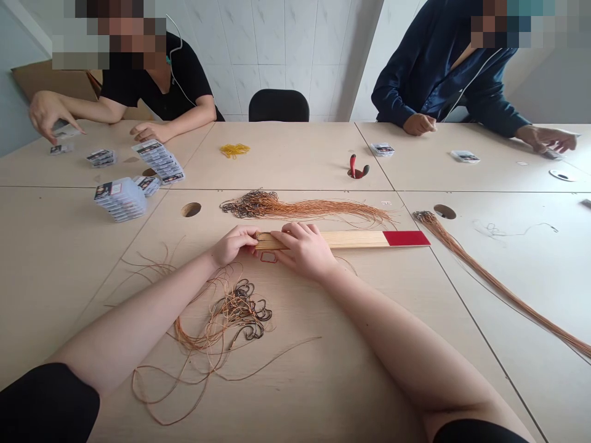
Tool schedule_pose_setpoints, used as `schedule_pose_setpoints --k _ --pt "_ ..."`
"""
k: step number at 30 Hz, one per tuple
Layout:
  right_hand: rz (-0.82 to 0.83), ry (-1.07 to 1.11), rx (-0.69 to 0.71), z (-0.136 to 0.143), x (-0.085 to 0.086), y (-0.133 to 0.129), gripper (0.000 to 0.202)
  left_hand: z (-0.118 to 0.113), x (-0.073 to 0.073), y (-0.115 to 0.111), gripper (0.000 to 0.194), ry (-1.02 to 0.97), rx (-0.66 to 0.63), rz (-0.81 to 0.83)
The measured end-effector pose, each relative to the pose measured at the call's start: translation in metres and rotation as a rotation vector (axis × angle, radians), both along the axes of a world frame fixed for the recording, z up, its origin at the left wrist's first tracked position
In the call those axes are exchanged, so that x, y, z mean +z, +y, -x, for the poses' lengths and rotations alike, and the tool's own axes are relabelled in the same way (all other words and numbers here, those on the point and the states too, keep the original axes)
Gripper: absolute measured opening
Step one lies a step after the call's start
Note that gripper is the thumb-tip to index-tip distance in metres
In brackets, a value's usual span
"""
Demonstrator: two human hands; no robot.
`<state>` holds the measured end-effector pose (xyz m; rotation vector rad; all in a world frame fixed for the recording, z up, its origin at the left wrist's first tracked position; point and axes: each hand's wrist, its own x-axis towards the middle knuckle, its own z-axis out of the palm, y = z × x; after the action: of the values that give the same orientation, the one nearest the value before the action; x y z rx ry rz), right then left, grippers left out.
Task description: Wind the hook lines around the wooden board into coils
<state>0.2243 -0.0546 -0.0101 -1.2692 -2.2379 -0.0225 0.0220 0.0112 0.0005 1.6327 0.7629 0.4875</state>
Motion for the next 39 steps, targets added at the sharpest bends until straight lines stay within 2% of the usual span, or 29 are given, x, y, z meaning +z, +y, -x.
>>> schedule_pose_setpoints --k 10,14,19,25,31,35,39 --pt "0.183 0.074 0.019 -0.004 0.017 -0.001 0.030 0.000 -0.001 -0.002 0.021 0.106 -0.024 -0.125" --pt "0.307 0.138 0.066 -0.007 0.026 -0.004 0.030 0.001 0.001 -0.006 0.027 0.158 -0.037 -0.206" --pt "0.455 0.187 0.134 -0.012 0.033 -0.003 0.030 0.003 0.005 -0.009 0.031 0.163 -0.138 -0.265" --pt "0.496 0.199 0.158 -0.015 0.037 -0.002 0.028 0.006 0.007 -0.007 0.026 0.137 -0.221 -0.284" --pt "0.555 0.182 0.192 -0.016 0.039 -0.001 0.027 0.008 0.006 -0.006 0.008 0.171 -0.280 -0.302" --pt "0.585 0.167 0.189 -0.016 0.038 0.000 0.028 0.006 0.001 -0.008 0.005 0.273 -0.247 -0.421" --pt "0.631 0.157 0.177 -0.016 0.039 0.000 0.029 0.002 -0.002 -0.009 0.012 0.332 -0.206 -0.564"
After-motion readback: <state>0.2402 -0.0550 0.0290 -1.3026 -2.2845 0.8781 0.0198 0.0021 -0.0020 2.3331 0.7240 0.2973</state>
